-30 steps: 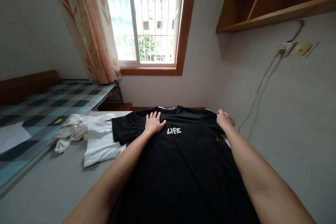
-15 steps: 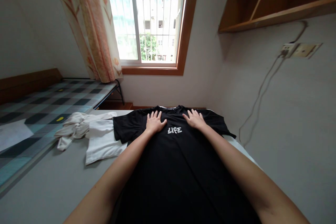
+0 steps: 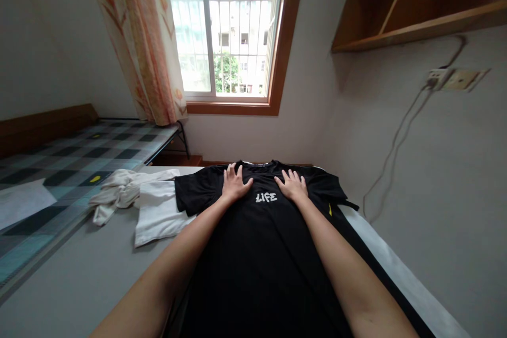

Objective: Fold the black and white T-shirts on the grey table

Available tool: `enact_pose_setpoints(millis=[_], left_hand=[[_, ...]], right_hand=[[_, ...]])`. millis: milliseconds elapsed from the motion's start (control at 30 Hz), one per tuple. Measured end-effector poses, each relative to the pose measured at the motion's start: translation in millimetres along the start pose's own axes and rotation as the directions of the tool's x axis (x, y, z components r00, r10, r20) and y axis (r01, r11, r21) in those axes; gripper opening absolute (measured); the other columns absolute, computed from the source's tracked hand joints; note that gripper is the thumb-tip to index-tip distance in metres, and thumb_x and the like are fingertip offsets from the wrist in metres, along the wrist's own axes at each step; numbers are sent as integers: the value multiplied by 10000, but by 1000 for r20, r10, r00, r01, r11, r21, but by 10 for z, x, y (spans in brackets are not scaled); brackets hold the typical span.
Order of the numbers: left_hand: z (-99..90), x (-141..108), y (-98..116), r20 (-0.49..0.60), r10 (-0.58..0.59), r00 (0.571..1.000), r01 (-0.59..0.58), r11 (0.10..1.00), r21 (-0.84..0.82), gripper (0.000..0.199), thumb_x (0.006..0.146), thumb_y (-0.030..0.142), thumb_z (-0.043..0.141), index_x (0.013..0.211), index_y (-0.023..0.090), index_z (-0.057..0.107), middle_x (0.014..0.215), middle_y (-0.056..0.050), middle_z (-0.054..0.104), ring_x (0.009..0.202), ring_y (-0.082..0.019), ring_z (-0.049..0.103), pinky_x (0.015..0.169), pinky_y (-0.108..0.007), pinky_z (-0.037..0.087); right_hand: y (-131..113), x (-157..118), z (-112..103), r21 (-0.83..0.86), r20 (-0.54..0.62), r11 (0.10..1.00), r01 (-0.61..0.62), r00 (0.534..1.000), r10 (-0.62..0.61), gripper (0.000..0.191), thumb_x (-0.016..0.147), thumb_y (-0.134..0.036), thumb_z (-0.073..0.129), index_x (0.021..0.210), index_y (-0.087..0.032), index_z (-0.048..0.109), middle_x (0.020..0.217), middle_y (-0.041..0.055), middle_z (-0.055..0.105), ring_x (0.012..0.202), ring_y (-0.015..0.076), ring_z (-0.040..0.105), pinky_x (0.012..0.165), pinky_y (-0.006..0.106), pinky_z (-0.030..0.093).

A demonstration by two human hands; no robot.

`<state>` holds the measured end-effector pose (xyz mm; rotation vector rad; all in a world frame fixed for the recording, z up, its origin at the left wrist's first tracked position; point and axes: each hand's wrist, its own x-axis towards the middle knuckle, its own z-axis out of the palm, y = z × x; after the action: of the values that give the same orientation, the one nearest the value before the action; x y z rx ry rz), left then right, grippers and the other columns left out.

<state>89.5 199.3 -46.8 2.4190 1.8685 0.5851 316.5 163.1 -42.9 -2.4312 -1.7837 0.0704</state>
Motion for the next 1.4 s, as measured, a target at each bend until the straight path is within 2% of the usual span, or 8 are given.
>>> enact_pose_setpoints(millis=[67, 200, 400, 567, 733, 900, 1033, 1400], left_hand=[[-7, -22, 5, -66, -83, 994, 83, 997, -3, 687, 891, 553, 374, 1409, 107, 446, 1480, -177, 405, 1404, -297, 320, 1185, -460, 149], [-5, -27, 39, -6, -67, 998, 67, 997, 48, 622, 886, 447, 382, 1337, 44, 527, 1435, -210, 467, 1368, -321, 372, 1168, -491, 189], [-10, 24, -11, 130, -34, 991, 25, 997, 68, 729, 898, 502, 358, 1455, 33, 377, 1534, -205, 313, 1440, -316, 253, 1174, -508, 151], [-13, 85, -129, 117, 22, 993, -2, 986, -165, 691, 826, 495, 555, 1376, 81, 499, 1507, -206, 364, 1437, -333, 258, 1177, -506, 123], [-203, 237, -466, 34, -25, 999, 41, 788, -615, 321, 821, 342, 588, 1055, 155, 702, 1130, -111, 707, 1092, -245, 636, 987, -350, 457], [-472, 291, -1172, -68, -239, 969, 151, 784, -602, 245, 792, 280, 589, 969, 134, 674, 1018, -123, 702, 943, -206, 660, 853, -299, 498], [-523, 232, -1541, 5, -315, 949, 256, 762, -595, 217, 720, 372, 665, 686, 160, 637, 712, -84, 685, 774, -223, 660, 714, -293, 490], [-483, 304, -1479, 103, -261, 960, 272, 783, -559, 375, 704, 530, 655, 696, 156, 635, 667, -60, 675, 715, -217, 655, 618, -268, 472]], right_hand=[[-43, -55, 2, -25, -85, 999, 23, 996, -25, 650, 960, -555, 260, 1474, -181, 398, 1561, 123, 301, 1433, 277, 242, 1154, 471, 127], [-255, -233, -1, -65, -221, 993, 96, 969, -108, 528, 975, -359, 294, 1408, -118, 477, 1540, 166, 328, 1338, 272, 392, 1141, 444, 157], [-579, -420, 20, 64, 16, 997, -38, 999, 37, 756, 953, -604, 165, 1524, -121, 272, 1591, 155, 195, 1457, 312, 156, 1149, 499, 115], [-583, -446, 22, 70, 26, 997, -42, 999, 40, 743, 945, -623, 134, 1542, -191, 230, 1611, 117, 138, 1471, 277, 107, 1163, 468, 56], [-558, -439, 20, 73, 21, 997, -33, 999, 31, 713, 950, -601, 167, 1531, -200, 269, 1603, 116, 179, 1467, 280, 130, 1161, 472, 82], [-568, -439, 27, 75, 0, 997, -23, 1000, 23, 688, 955, -573, 208, 1521, -191, 297, 1594, 126, 208, 1460, 293, 157, 1157, 487, 102], [-572, -443, 27, 75, -11, 997, -21, 1000, 22, 678, 958, -555, 226, 1518, -179, 305, 1586, 139, 226, 1455, 305, 166, 1151, 497, 114], [-569, -444, 16, 60, 7, 998, -18, 1000, 18, 681, 959, -551, 206, 1522, -177, 291, 1589, 136, 214, 1452, 308, 156, 1147, 493, 107]])
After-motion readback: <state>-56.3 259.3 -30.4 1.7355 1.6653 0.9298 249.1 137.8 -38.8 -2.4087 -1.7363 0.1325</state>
